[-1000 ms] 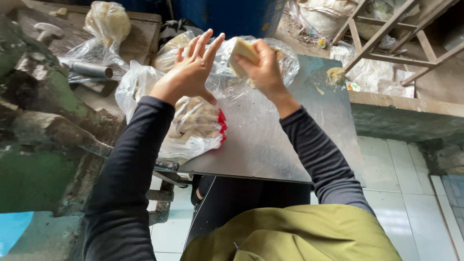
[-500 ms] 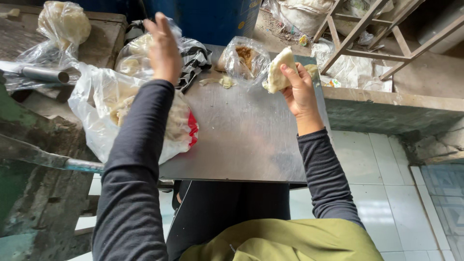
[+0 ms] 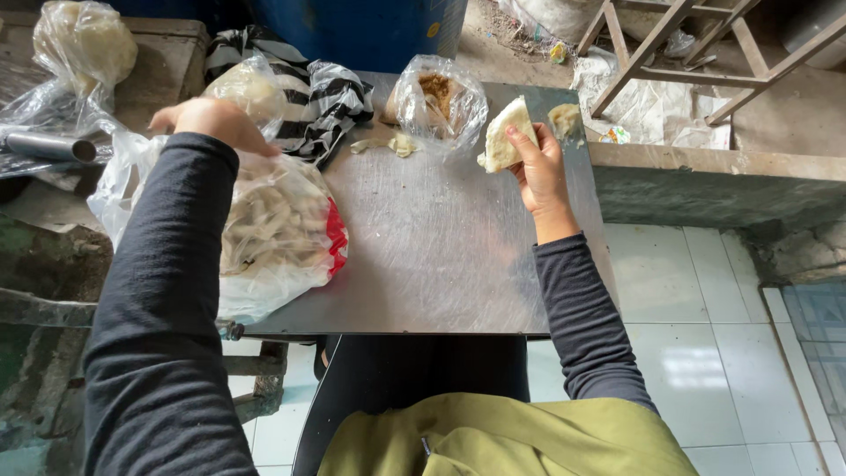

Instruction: The person pinches small pieces of dough from a flat sheet on a metal table, rolls and shapes each piece into a short cylinder by hand, and places the finished dough sticks into a large plastic bag. Later they tear pieces from a larger dough block and press them flat on the table.

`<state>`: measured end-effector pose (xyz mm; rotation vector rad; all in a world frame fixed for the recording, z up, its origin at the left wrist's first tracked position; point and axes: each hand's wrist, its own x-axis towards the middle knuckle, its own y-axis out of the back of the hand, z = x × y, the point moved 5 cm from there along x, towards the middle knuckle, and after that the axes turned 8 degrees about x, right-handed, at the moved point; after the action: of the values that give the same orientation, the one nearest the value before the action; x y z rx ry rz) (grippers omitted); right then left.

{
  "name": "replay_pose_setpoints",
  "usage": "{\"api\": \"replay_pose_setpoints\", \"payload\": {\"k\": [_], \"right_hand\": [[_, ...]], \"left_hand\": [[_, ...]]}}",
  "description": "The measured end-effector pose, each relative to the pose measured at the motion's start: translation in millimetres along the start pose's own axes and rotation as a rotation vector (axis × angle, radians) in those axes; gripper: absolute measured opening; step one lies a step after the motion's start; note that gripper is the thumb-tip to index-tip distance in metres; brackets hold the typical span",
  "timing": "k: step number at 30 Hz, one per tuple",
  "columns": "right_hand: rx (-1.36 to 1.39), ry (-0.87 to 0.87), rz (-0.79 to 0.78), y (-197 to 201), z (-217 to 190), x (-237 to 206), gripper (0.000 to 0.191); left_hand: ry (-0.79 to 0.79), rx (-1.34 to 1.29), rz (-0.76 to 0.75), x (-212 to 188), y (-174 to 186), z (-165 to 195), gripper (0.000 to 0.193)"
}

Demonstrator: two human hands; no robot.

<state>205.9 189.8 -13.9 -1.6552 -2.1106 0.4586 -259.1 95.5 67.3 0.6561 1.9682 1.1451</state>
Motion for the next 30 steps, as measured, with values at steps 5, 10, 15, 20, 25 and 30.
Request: {"api": "replay_pose_setpoints", "payload": {"k": [5,10,15,20,25,30], "right_hand": [[-0.026,-0.006,0.029,-1.1,3.4,-4.3,0.02],[-0.028,-0.012,0.013,2.2,12.3,-4.0,0.022],[0.041,-0.019,0.06,16.0,9.1,4.6,0.027],[0.094,-0.027,-0.038,30.8,3.7,3.3,0.044],[0.136,-0.033,0.001,40.6,6.1,9.2,0.041],[0.126,-0.054,-0.029,35.2,19.4,11.6,0.04]], "left_hand": [[-0.332,-0.435,0.129,21.3,-5.3,-4.6,0.062],[-0.18,-0.325,0.396,14.3,-4.1,-18.6,0.095],[-0.275,-0.129,1.046,-63.6,64.6,54.8,0.107],[-0.729,0.04,1.136,-165.7,81.5,169.4,0.02],[-0.954,0.307,0.462,-174.3,45.3,120.1,0.011],[-0.514,0.536,0.166,-154.1,-9.1,-14.6,0.076]]}}
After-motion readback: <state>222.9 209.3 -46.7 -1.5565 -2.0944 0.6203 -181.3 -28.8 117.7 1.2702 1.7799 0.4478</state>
